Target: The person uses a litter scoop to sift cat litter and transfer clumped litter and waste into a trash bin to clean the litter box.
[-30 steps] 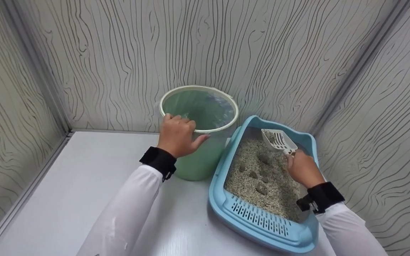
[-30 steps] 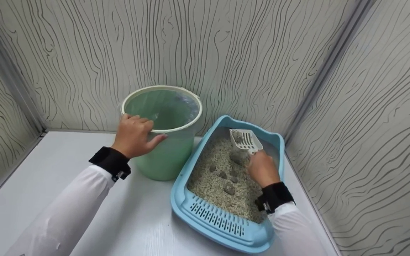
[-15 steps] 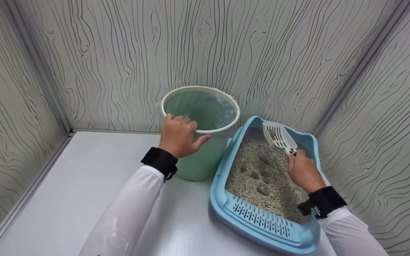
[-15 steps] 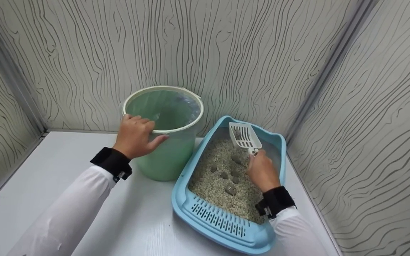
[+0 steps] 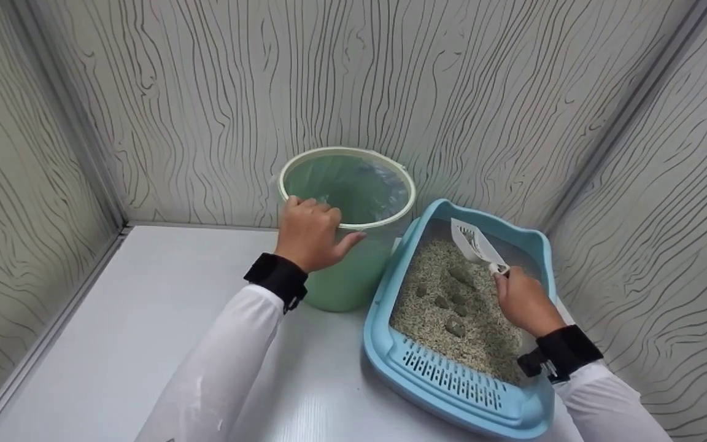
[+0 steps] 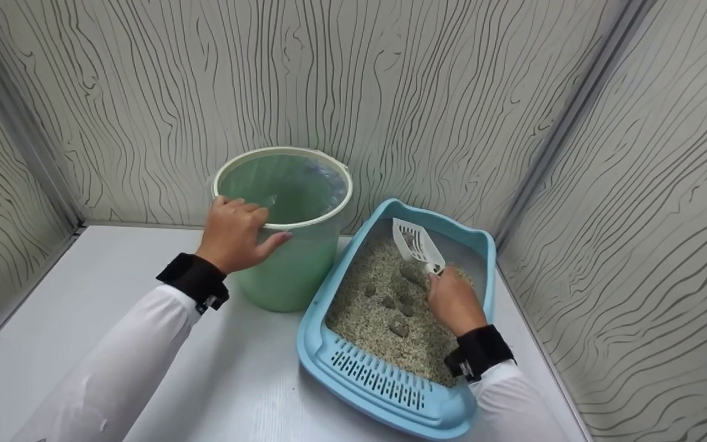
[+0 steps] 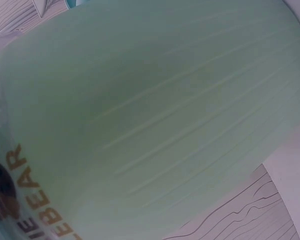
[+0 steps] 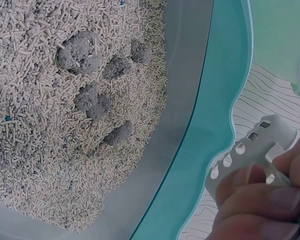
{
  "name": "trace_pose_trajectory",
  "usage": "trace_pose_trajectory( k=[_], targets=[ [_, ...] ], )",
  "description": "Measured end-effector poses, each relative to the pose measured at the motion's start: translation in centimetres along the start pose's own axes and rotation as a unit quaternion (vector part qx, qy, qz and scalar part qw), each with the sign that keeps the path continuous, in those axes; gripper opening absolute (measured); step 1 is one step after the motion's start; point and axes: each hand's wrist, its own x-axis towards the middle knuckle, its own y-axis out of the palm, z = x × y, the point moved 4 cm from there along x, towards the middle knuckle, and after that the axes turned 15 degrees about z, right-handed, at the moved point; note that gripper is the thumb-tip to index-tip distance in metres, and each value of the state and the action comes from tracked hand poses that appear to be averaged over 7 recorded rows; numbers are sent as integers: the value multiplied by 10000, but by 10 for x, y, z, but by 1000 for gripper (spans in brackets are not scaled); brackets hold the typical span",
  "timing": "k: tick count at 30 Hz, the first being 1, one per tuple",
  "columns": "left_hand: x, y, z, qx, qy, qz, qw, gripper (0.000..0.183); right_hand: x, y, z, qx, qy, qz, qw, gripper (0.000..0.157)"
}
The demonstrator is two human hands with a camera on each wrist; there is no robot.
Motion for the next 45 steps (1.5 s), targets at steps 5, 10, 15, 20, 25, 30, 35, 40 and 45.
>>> trace_pose_trajectory(
  k=[5,10,15,20,25,30,35,40,45],
  targets=[
    [0,0,-1,-56,17,26,10000,68,-2,1,-1,-33,-29,-75,10000,27],
    [-1,-1,-2,-115,34,46,9999,68,-4,3,-3,-7,-59,-221,9997,30],
    [0,-2,-3,-60,34,25,10000,67,-5,6,-5,56,-65,-151,9998,32],
    [0,-2,-3,-9,89,-136,9999,67,-5,5,-4,84,-169,-48,9998,31],
    [0,0,-2,-48,88,-73,9999,67,-6,5,-3,56,-173,-70,9998,29],
    [1,0,-2,-83,61,21,9999,68,-8,6,-2,55,-190,-67,9998,29],
    [-1,-1,-1,-60,32,17,10000,68,-7,7,-3,98,-169,-35,9998,27],
    [-1,-1,0,-56,29,54,10000,68,-6,8,-3,119,-210,-105,9997,27],
    [-1,-1,0,-47,33,29,10000,67,-5,10,-3,145,-287,56,9995,25]
  ],
)
